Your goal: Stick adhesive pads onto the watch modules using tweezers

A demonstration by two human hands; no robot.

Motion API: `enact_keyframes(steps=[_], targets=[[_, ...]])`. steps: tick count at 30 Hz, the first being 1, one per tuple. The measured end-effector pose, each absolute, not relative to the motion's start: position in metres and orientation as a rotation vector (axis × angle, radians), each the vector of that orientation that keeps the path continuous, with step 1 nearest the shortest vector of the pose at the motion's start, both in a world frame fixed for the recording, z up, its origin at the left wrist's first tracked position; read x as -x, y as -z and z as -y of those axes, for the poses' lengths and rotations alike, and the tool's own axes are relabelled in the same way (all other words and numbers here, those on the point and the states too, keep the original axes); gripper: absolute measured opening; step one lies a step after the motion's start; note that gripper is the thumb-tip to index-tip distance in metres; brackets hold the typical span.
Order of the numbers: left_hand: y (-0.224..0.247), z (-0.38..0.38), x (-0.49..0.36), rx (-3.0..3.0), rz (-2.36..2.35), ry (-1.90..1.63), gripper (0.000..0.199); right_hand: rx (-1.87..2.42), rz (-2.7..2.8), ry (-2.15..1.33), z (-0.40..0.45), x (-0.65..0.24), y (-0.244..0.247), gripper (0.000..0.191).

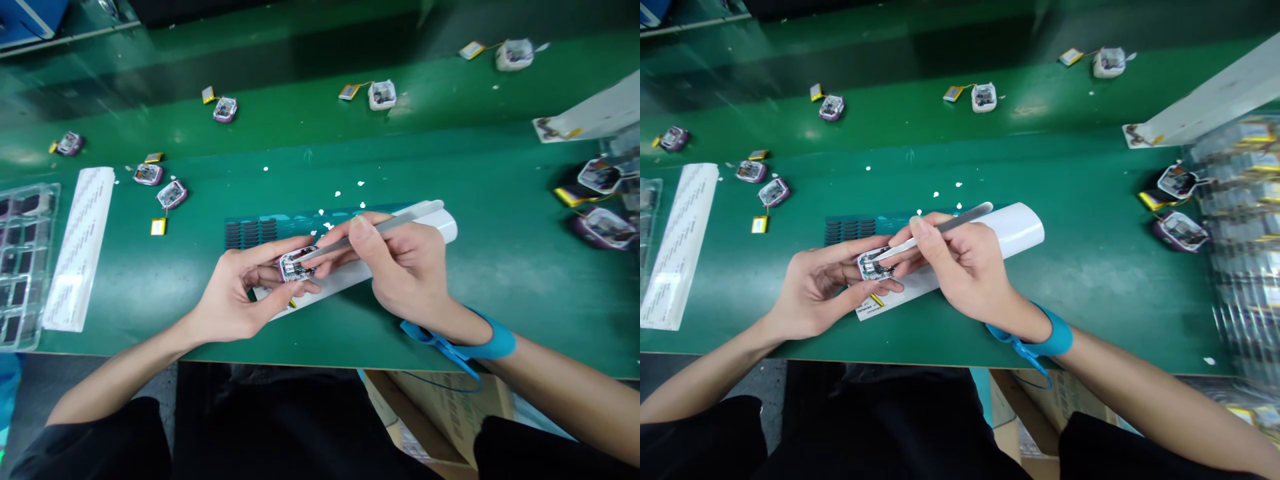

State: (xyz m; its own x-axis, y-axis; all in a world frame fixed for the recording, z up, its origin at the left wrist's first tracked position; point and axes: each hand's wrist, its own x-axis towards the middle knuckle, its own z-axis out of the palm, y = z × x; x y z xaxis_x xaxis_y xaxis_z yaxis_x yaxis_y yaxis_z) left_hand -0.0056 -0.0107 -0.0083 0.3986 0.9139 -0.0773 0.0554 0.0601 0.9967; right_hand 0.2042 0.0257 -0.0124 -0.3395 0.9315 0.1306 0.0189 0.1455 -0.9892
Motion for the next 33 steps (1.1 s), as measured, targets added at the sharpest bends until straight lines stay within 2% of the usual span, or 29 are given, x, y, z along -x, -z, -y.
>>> enact_keyframes(steps=[10,17,20,24,27,33], targets=[[0.009,0.009,0.009,-1.395,-1.022,-0.861,0.032,0.769,1.600,-1.100,-0.016,-0.209,0.022,0.029],[-0.003,-0.006,0.019,-1.538,-1.168,-0.854,0.023,1.068,1.164,-1.145,-0.034,-0.202,0.028,0.042],[-0.005,-0.006,0.020,-1.812,-1.052,-0.674,0.016,1.150,1.208,-1.257,-0.042,-0.200,0.035,0.053],[0.000,0.000,0.020,-2.261,-0.832,-0.370,0.021,1.194,1.409,-1.277,-0.042,-0.203,0.038,0.057],[0.003,0.001,0.022,-2.357,-0.821,-0.251,0.025,1.160,1.562,-1.158,-0.041,-0.208,0.035,0.048],[-0.002,-0.008,0.030,-2.360,-0.802,-0.164,0.027,0.800,2.116,-0.744,-0.050,-0.219,0.029,0.025]])
